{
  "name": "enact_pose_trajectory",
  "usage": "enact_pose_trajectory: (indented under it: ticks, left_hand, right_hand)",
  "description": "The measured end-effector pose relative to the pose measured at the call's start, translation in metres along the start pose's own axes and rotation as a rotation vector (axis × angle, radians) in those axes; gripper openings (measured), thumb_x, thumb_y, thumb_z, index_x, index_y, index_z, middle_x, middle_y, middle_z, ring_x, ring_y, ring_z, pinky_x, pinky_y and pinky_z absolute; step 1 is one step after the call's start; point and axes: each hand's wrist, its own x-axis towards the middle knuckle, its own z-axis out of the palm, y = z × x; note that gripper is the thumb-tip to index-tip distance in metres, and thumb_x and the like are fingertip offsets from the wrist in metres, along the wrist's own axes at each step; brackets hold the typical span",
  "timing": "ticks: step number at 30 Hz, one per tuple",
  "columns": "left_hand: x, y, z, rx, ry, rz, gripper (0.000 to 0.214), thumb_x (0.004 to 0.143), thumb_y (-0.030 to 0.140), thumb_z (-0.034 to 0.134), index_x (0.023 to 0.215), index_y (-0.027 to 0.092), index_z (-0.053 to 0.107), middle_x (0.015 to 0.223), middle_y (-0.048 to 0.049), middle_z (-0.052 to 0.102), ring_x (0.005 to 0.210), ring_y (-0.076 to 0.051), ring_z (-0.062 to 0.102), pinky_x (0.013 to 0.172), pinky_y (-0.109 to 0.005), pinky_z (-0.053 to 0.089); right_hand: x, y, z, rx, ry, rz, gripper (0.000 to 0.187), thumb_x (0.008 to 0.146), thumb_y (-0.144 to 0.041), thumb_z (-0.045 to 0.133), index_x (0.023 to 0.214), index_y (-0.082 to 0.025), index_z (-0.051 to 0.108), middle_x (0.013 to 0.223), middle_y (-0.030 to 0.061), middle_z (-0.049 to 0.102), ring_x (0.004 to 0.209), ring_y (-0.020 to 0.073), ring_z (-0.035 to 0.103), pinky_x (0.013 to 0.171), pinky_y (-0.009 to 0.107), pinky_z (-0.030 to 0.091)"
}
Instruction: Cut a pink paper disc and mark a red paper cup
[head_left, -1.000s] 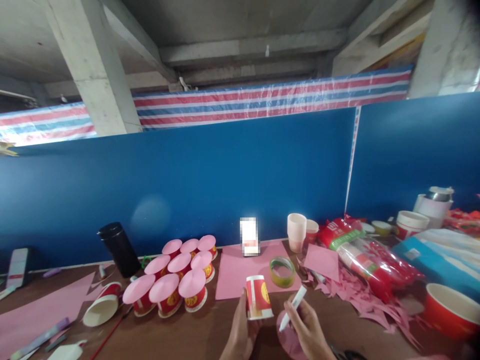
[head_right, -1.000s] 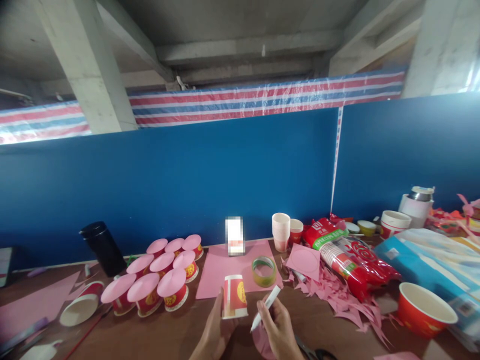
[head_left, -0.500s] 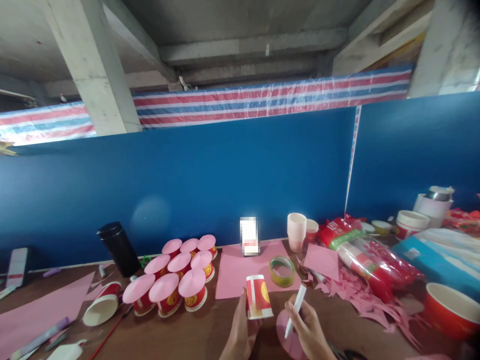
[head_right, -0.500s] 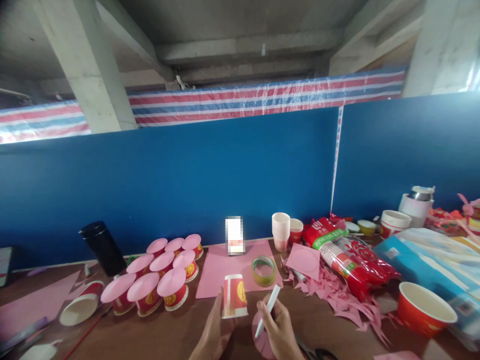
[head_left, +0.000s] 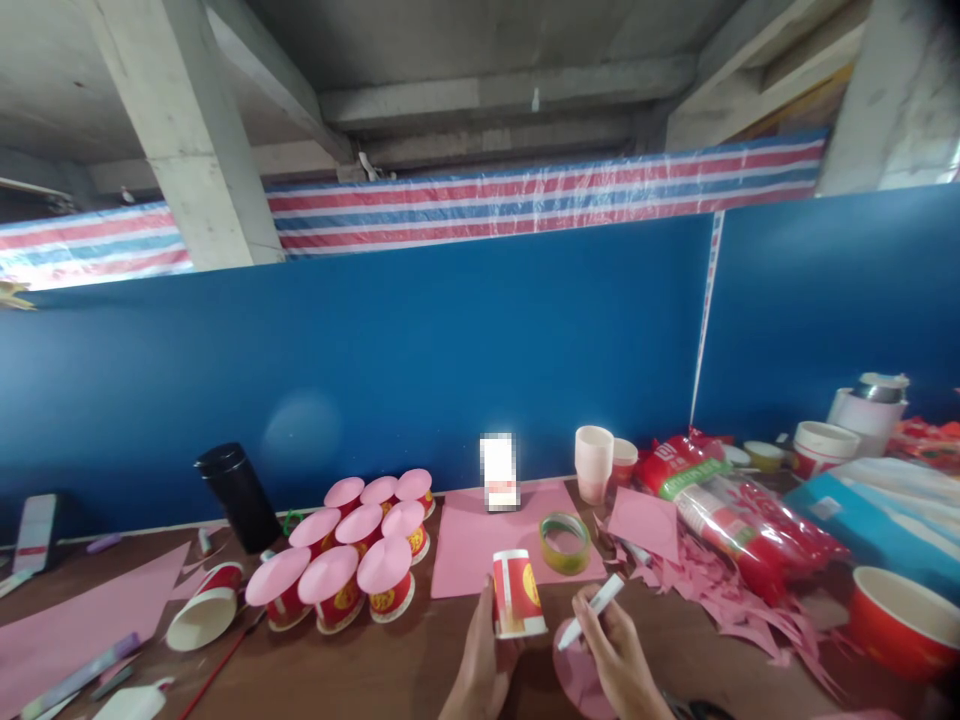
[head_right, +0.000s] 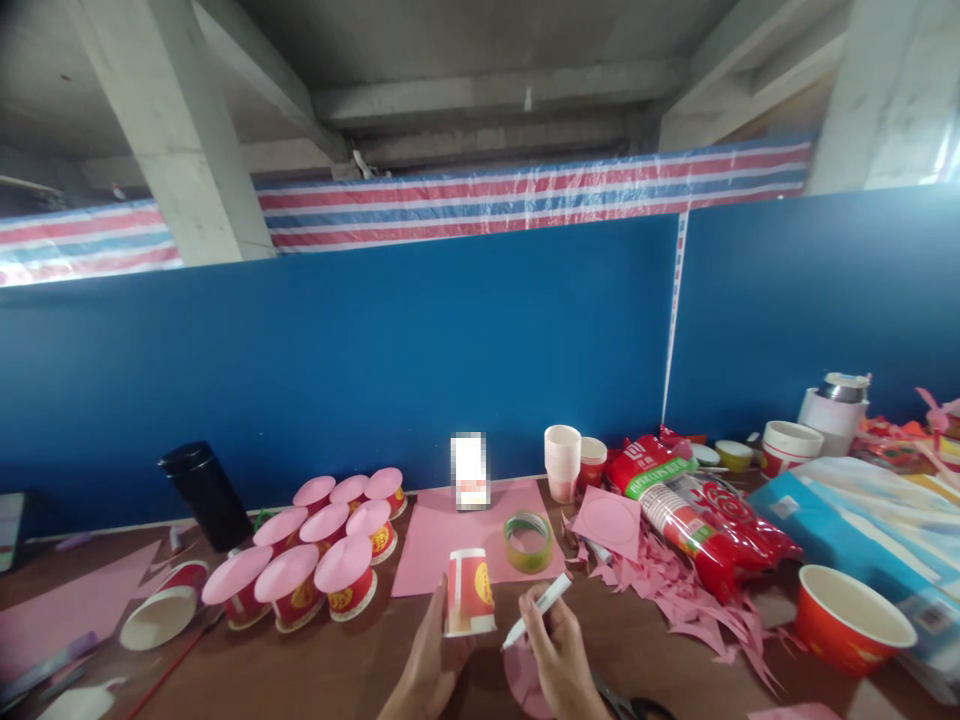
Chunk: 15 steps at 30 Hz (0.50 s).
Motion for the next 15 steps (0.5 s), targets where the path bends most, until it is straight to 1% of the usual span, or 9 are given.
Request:
enact_pose_trajectory:
  ticks: [3, 5, 9, 13, 15]
  left_hand:
    - [0.001, -0.001, -0.001, -0.007, -0.007, -0.001, 0.047, 0.072, 0.048, 0.059, 0.103, 0.013, 0.062, 0.087, -0.0080, 0.067, 0.078, -0.019, 0.062, 0.078, -0.033, 0.045]
    - [0.002, -0.002, -0.003, -0.015, -0.032, 0.001, 0.044, 0.073, 0.048, 0.058, 0.101, 0.013, 0.063, 0.084, -0.0072, 0.067, 0.075, -0.018, 0.061, 0.077, -0.032, 0.045]
    - [0.003, -0.004, -0.005, -0.027, -0.089, 0.001, 0.043, 0.076, 0.047, 0.056, 0.099, 0.012, 0.063, 0.081, -0.0062, 0.066, 0.070, -0.016, 0.059, 0.077, -0.033, 0.044]
    - [0.001, -0.001, -0.001, -0.022, -0.041, -0.003, 0.046, 0.073, 0.048, 0.058, 0.101, 0.012, 0.062, 0.083, -0.0077, 0.066, 0.074, -0.019, 0.060, 0.077, -0.035, 0.044]
    - [-0.001, 0.000, 0.002, -0.023, -0.007, -0.033, 0.049, 0.072, 0.050, 0.059, 0.103, 0.012, 0.062, 0.085, -0.0088, 0.066, 0.077, -0.021, 0.061, 0.078, -0.036, 0.044]
  right_hand:
    - [0.000, 0.005, 0.000, 0.043, -0.016, 0.014, 0.035, 0.077, -0.051, 0.055, 0.071, -0.017, 0.050, 0.051, -0.0065, 0.034, 0.045, 0.0080, 0.032, 0.041, 0.019, 0.030]
    - [-0.001, 0.006, 0.000, 0.067, -0.020, 0.022, 0.035, 0.077, -0.051, 0.055, 0.072, -0.017, 0.050, 0.051, -0.0069, 0.033, 0.044, 0.0076, 0.030, 0.041, 0.019, 0.028]
    - [-0.002, -0.001, 0.001, 0.100, -0.020, 0.038, 0.038, 0.076, -0.054, 0.055, 0.071, -0.017, 0.048, 0.052, -0.0067, 0.032, 0.045, 0.0077, 0.031, 0.041, 0.019, 0.028]
    - [-0.003, -0.014, 0.002, 0.112, 0.001, 0.025, 0.039, 0.077, -0.052, 0.055, 0.063, -0.019, 0.042, 0.052, -0.0056, 0.034, 0.046, 0.0084, 0.033, 0.044, 0.020, 0.031]
    - [-0.003, -0.019, 0.002, 0.105, 0.024, 0.012, 0.038, 0.078, -0.051, 0.054, 0.062, -0.018, 0.043, 0.051, -0.0055, 0.035, 0.046, 0.0084, 0.033, 0.044, 0.020, 0.031]
